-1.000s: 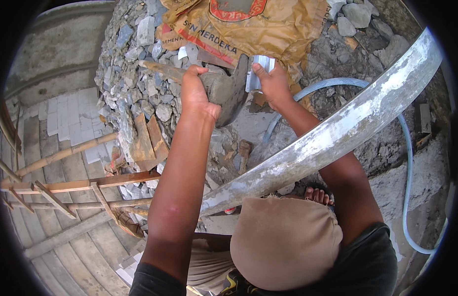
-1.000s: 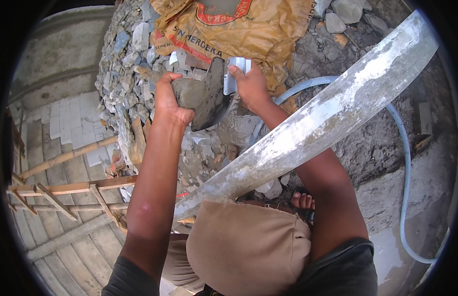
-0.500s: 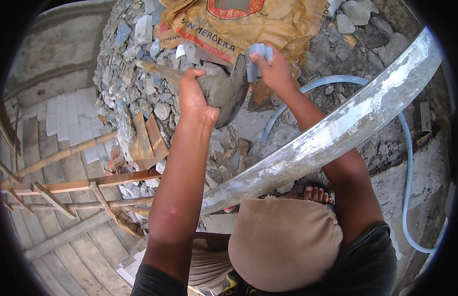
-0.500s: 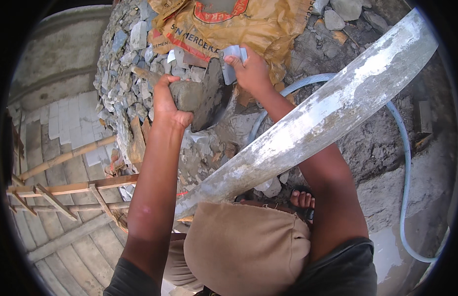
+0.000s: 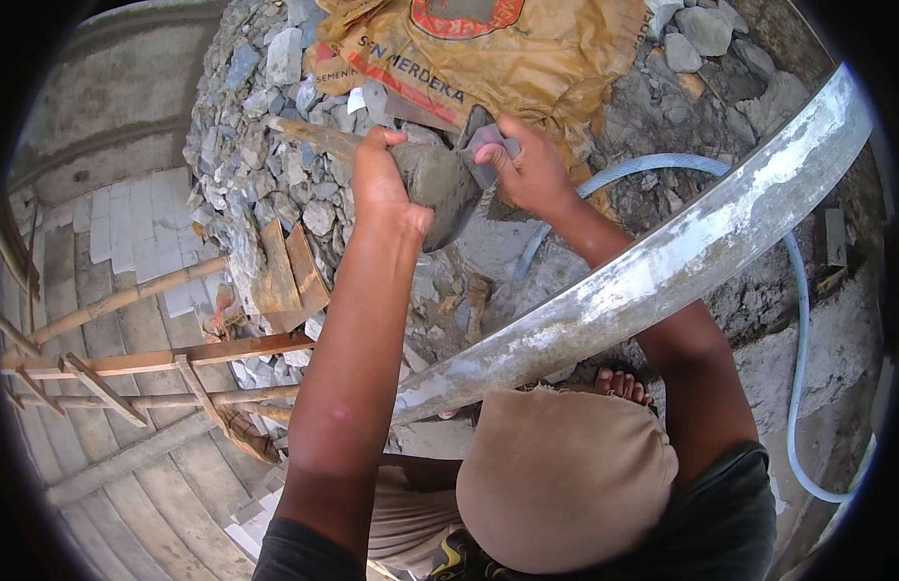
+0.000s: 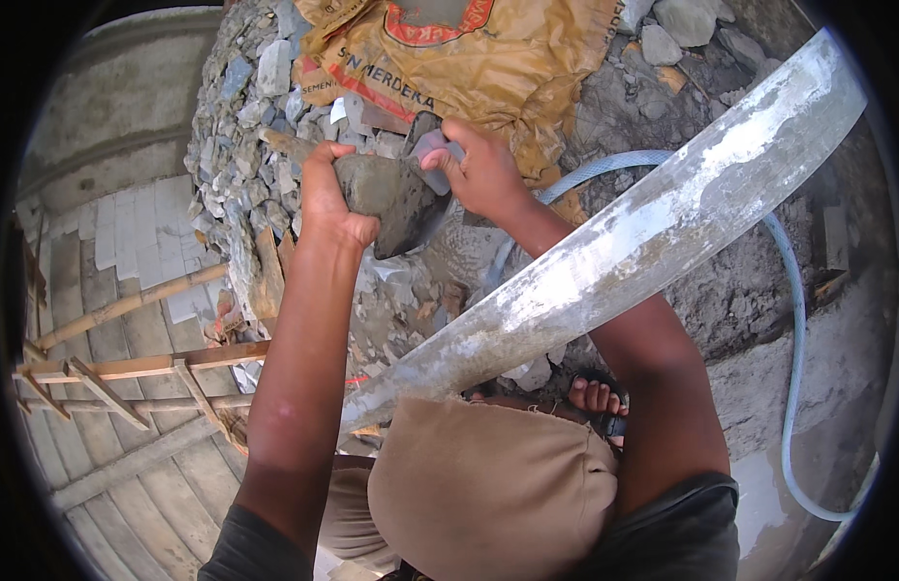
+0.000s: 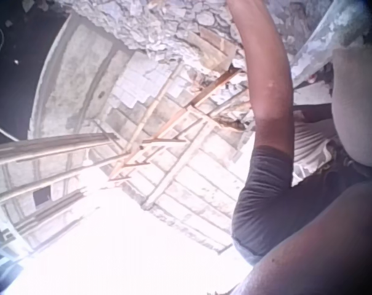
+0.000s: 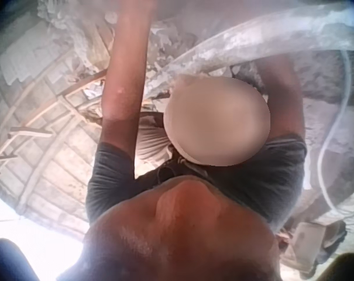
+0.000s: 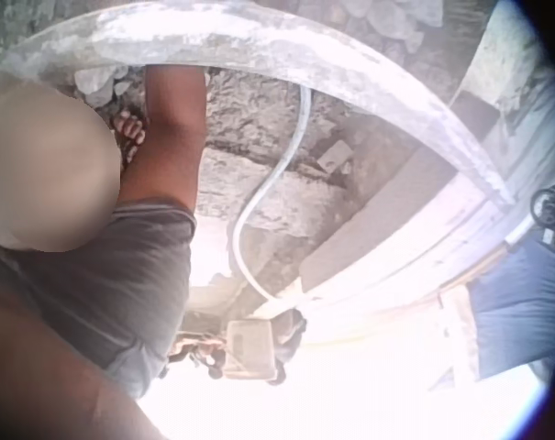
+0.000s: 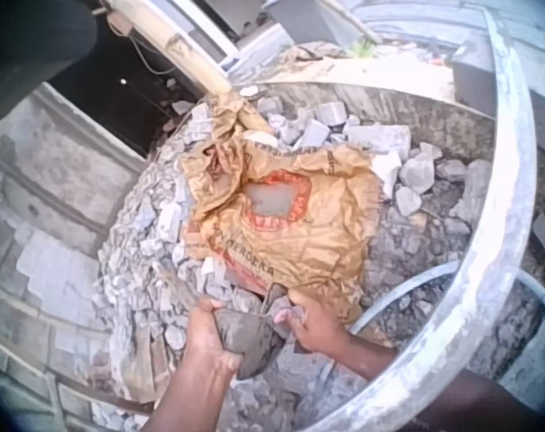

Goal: The person cleans and scrapes a metal trowel using a wooden handle and water, removing dried concrete residue.

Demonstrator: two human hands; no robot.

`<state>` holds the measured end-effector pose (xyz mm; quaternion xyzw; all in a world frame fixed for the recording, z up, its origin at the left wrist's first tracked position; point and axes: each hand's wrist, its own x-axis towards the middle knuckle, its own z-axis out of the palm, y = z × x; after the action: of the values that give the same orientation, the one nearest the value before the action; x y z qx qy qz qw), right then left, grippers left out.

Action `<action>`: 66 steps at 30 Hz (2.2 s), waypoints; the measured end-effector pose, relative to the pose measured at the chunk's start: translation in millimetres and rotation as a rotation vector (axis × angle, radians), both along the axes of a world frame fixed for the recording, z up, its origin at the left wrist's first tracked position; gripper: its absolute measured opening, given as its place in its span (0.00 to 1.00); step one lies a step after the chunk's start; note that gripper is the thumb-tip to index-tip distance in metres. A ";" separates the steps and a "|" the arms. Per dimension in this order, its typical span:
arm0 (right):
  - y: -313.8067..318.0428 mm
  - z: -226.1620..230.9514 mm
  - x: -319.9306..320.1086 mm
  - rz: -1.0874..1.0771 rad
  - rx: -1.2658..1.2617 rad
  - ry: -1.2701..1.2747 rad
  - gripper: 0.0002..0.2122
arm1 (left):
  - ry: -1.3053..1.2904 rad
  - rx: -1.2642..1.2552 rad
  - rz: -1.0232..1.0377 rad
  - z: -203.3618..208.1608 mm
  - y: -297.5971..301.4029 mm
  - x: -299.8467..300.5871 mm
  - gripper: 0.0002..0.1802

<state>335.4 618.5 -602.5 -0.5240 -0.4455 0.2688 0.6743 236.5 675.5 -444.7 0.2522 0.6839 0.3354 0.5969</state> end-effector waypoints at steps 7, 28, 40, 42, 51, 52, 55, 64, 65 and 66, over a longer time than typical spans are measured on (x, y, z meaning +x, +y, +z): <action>-2.7 7.9 -11.0 -0.055 0.019 0.009 0.21 | -0.032 -0.022 -0.006 0.1 8.7 0.8 0.20; -19.2 6.8 -39.9 -0.037 0.097 -0.014 0.14 | 0.062 0.045 0.026 0.1 15.2 12.0 0.18; -10.5 8.3 -24.8 -0.079 0.017 0.099 0.16 | -0.025 0.047 0.047 -3.6 19.0 15.5 0.17; -20.6 9.5 -45.3 -0.049 0.026 0.081 0.16 | -0.042 0.071 0.035 -4.5 21.5 16.6 0.17; -23.2 7.9 -42.2 -0.038 -0.002 0.089 0.14 | -0.016 0.087 0.067 2.7 13.6 22.9 0.16; -26.3 10.7 -47.4 -0.067 -0.014 0.058 0.14 | -0.018 0.088 0.066 3.0 14.3 23.3 0.16; -29.4 15.1 -51.8 -0.089 -0.013 0.039 0.13 | -0.014 0.084 0.083 3.6 16.1 23.2 0.15; -30.2 15.2 -54.6 -0.085 -0.042 0.189 0.14 | -0.016 0.049 0.030 1.6 20.5 24.5 0.15; -29.7 17.7 -57.4 -0.067 -0.045 0.184 0.16 | 0.002 0.052 0.035 6.1 17.8 30.0 0.14; -31.7 17.2 -54.2 -0.052 0.030 0.091 0.16 | 0.020 0.056 0.040 9.3 15.5 33.2 0.12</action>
<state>281.2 586.8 -585.4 -0.5125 -0.4047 0.2679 0.7084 269.7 691.0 -435.4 0.2582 0.6850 0.3637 0.5761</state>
